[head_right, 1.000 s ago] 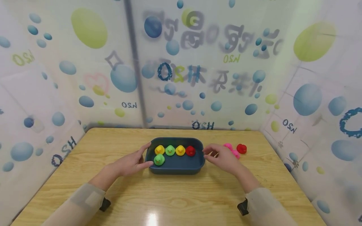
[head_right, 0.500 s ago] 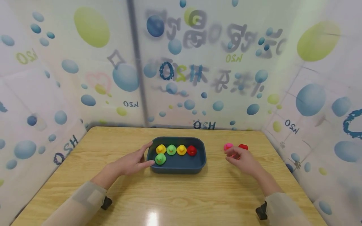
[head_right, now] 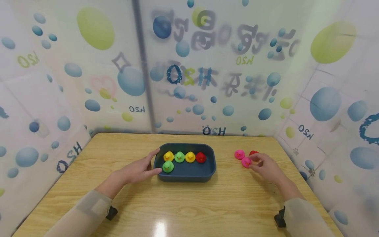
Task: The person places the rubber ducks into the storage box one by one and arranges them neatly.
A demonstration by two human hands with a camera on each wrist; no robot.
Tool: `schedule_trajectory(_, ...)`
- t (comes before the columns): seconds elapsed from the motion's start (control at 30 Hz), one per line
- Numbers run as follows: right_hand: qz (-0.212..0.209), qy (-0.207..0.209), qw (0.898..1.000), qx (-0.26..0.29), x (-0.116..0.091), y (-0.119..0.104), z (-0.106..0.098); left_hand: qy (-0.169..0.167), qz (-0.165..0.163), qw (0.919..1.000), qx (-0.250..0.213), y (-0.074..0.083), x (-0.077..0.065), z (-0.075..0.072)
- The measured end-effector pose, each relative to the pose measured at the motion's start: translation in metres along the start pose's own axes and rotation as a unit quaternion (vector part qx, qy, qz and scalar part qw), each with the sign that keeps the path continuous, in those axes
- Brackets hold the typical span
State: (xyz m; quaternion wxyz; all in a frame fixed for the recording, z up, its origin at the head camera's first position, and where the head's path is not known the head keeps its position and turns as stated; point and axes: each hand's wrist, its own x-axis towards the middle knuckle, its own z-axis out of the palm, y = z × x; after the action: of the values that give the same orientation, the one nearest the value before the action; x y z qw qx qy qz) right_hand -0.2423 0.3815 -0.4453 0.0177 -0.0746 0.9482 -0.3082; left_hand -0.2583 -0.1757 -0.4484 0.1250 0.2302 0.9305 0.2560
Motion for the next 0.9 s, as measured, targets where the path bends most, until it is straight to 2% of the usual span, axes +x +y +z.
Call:
schedule_trajectory(0.33,0.000,-0.021,1.000,0.013,0.0080,-0.0002,0.0019,0.004,-0.006,1.0000,0.003,0.0011,-0.0004,-0.0002)
schedule_trajectory(0.7,0.025,-0.025,0.999,-0.001,0.0059,-0.0009,0.0050,0.001,-0.010,0.9999,0.008,0.0005,0.0032,0.0023)
schedule_trajectory(0.9,0.050,-0.038,0.998,0.014,0.0034,-0.0055,0.0070,0.003,-0.015,0.9999,0.007,0.0007,0.0023,0.0020)
